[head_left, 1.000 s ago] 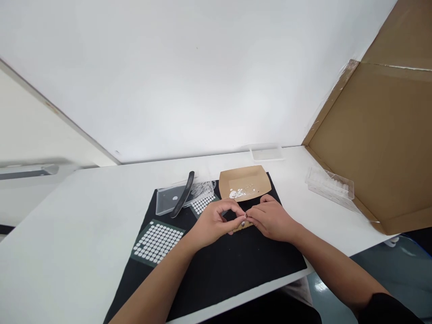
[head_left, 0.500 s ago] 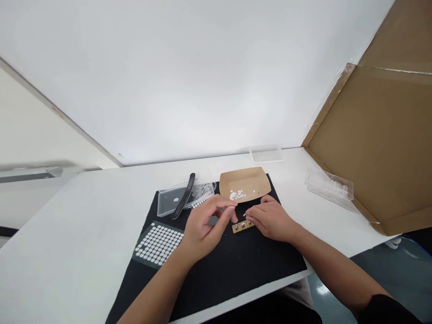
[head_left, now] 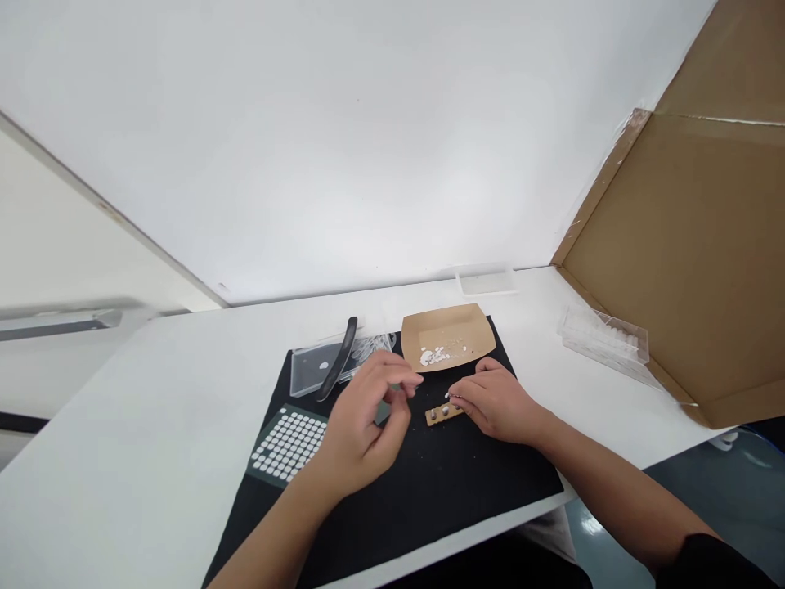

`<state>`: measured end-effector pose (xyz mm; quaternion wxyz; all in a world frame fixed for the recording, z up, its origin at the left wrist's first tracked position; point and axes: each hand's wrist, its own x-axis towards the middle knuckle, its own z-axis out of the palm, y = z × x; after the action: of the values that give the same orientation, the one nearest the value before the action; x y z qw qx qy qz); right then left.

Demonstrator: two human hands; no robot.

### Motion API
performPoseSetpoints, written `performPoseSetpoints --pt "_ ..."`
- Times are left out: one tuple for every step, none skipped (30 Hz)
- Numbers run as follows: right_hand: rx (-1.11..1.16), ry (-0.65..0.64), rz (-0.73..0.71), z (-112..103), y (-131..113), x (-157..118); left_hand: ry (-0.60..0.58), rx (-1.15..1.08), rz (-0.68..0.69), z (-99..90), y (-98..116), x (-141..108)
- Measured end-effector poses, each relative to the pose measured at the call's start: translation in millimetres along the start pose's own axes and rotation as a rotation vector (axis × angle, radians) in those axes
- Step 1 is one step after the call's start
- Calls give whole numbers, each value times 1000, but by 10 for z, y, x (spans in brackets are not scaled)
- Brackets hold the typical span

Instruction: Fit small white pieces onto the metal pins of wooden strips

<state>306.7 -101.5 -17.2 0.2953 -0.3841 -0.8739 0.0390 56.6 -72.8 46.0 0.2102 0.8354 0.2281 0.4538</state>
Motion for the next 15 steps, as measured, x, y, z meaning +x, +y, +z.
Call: performPoseSetpoints --pt "14 7 -5 -2 -4 -1 -35 14 1 33 -31 16" --pt "30 11 -9 -1 -5 -2 -75 10 3 64 -57 27" --pt "48 12 -7 1 -5 -4 -115 -7 5 93 -80 32" --pt "71 8 -3 6 -4 -7 -147 -34 5 120 -103 28" --pt "101 -1 1 11 -4 -10 -163 -63 3 142 -124 17" --pt "137 -15 8 16 -5 -13 -169 -90 1 162 -146 -1" --pt "179 -30 15 22 -10 -16 -166 -113 2 179 -167 -24" --pt "225 -46 24 26 -19 -18 -160 -134 8 193 -188 -49" --pt "276 -58 34 28 -34 -19 -154 -154 16 205 -207 -75" --pt "330 -63 44 27 -54 -18 -149 -172 31 215 -224 -99" --pt "388 -63 57 22 -78 -17 -145 -185 51 223 -238 -118" --pt "449 -57 68 15 -105 -15 -140 -190 72 229 -248 -134" --pt "512 -49 82 4 -131 -12 -131 -186 93 234 -257 -144" --pt "573 -47 99 -9 -156 -10 -117 -174 111 239 -262 -148" --pt "634 -55 120 -22 -178 -9 -99 -158 129 244 -266 -149"
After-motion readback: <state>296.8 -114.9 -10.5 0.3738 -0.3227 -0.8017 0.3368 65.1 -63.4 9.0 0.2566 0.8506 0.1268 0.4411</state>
